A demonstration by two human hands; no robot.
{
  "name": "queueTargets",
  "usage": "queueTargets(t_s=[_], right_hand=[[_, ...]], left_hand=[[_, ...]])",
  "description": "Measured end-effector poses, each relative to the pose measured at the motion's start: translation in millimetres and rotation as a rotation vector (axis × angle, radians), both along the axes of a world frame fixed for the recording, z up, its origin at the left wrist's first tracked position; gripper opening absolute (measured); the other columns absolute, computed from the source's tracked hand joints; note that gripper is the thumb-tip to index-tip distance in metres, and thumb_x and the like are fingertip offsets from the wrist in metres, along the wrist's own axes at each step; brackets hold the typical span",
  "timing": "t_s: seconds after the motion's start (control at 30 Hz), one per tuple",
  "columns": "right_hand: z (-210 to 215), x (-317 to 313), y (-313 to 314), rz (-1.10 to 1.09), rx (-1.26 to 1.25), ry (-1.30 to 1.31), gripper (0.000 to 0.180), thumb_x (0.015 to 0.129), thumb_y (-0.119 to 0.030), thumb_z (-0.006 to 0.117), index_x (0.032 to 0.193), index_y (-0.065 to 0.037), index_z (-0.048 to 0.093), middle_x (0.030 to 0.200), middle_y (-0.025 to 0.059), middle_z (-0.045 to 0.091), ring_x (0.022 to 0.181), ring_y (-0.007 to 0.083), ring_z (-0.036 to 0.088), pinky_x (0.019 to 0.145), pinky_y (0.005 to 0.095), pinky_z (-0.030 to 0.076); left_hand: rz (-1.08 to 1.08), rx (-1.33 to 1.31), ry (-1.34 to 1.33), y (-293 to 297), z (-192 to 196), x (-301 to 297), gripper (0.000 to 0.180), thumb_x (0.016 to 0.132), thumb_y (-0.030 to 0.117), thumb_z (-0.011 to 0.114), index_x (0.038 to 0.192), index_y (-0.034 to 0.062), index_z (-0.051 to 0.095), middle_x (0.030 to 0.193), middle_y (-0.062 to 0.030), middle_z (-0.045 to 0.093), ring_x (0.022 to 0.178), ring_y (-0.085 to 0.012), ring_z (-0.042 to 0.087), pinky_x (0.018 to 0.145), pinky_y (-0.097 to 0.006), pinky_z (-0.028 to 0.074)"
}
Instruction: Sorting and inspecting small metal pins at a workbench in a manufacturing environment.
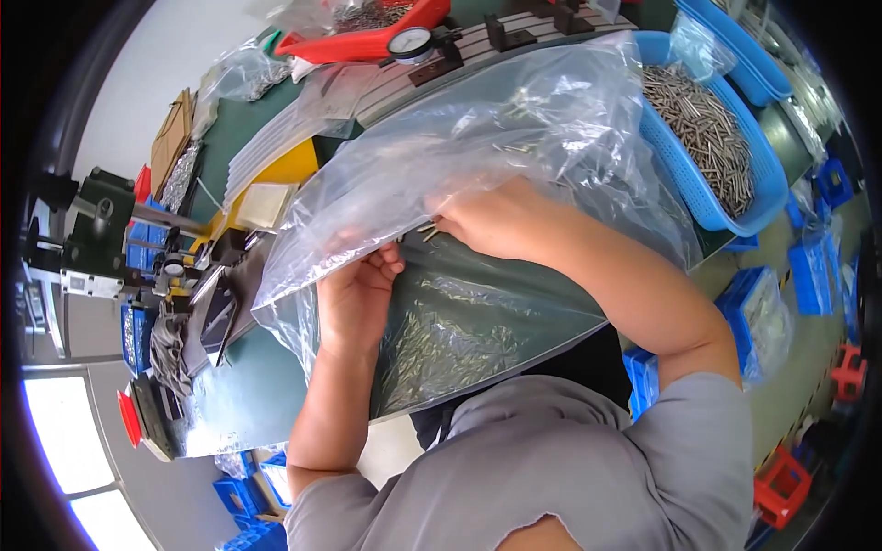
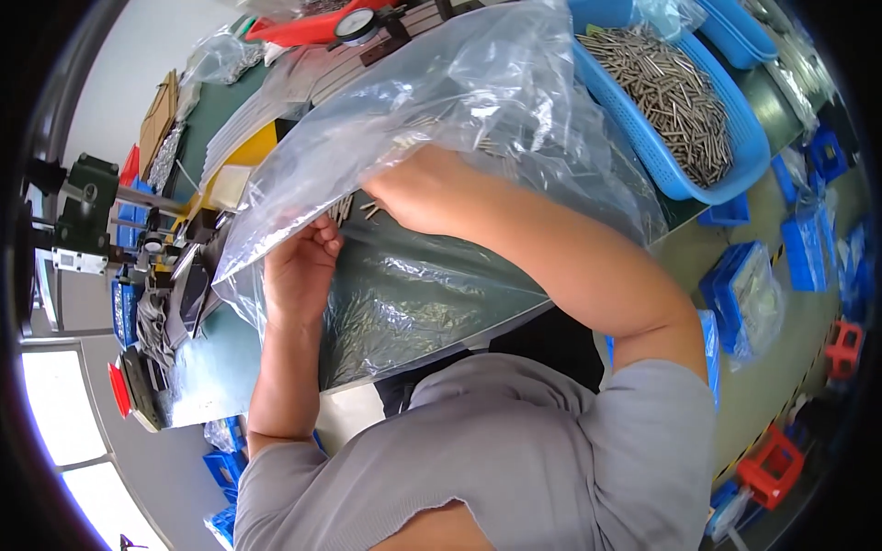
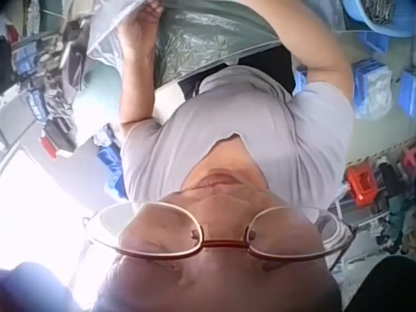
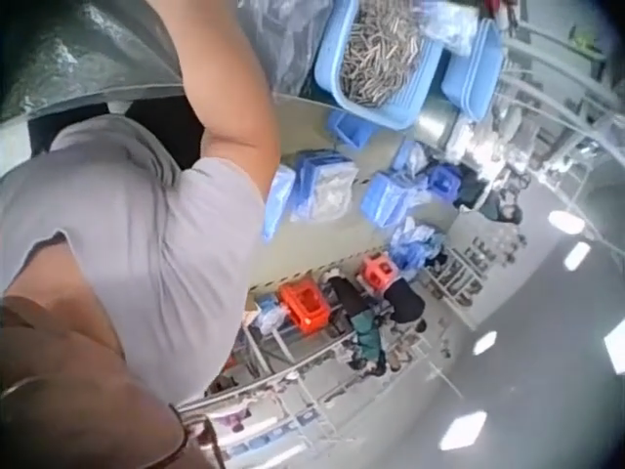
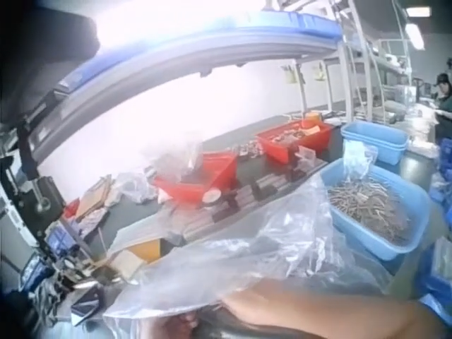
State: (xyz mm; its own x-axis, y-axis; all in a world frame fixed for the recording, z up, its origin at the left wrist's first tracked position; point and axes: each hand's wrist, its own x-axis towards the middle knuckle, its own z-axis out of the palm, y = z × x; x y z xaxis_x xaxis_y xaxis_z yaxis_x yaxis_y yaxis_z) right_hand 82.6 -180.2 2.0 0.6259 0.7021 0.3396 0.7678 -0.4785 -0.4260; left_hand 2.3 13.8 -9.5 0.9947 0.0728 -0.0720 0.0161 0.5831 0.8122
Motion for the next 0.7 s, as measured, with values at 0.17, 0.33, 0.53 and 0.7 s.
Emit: queueTargets(t_s=[0.17,0.33,0.53,0.7], right_hand=[[11,-2,-1,0.089,-0.019,0.186,0.018,0.078,-0.015,0.062,0.094,-0.008,0.059,0.093,0.0136,0.061,0.092,0.0335,0.057,0.077,0.0431,0.046],[-11,2,21,0.006,0.254,-0.179,0.017,0.072,-0.006,0.062,0.089,-0.007,0.060,0.087,0.0137,0.060,0.084,0.0347,0.057,0.072,0.0429,0.046],[-1,-7,27,0.023,0.272,-0.144,0.016,0.067,-0.004,0.059,0.083,-0.004,0.057,0.081,0.0162,0.058,0.078,0.0356,0.057,0.066,0.0439,0.045],[2,-10,14,-0.017,0.293,-0.053,0.013,0.074,-0.008,0.061,0.085,-0.004,0.056,0.080,0.0151,0.059,0.077,0.0350,0.058,0.066,0.0423,0.046]], left_hand=[[0.022,-0.012,0.041,-3,-2,-1,0.014,0.084,0.010,0.053,0.096,0.0032,0.053,0.082,-0.0103,0.059,0.073,-0.0187,0.057,0.066,-0.031,0.048],[0.032,-0.007,0.030,-9,3,1,0.013,0.084,0.008,0.051,0.096,0.0028,0.053,0.082,-0.0107,0.059,0.073,-0.0187,0.057,0.066,-0.031,0.048],[0.027,-0.010,0.039,-8,6,-4,0.012,0.084,0.008,0.053,0.096,0.0052,0.053,0.082,-0.0101,0.058,0.071,-0.0182,0.056,0.065,-0.030,0.048],[-0.005,0.024,0.127,-17,9,-4,0.010,0.086,0.008,0.054,0.095,0.0041,0.053,0.081,-0.0096,0.059,0.070,-0.0174,0.057,0.062,-0.029,0.048]])
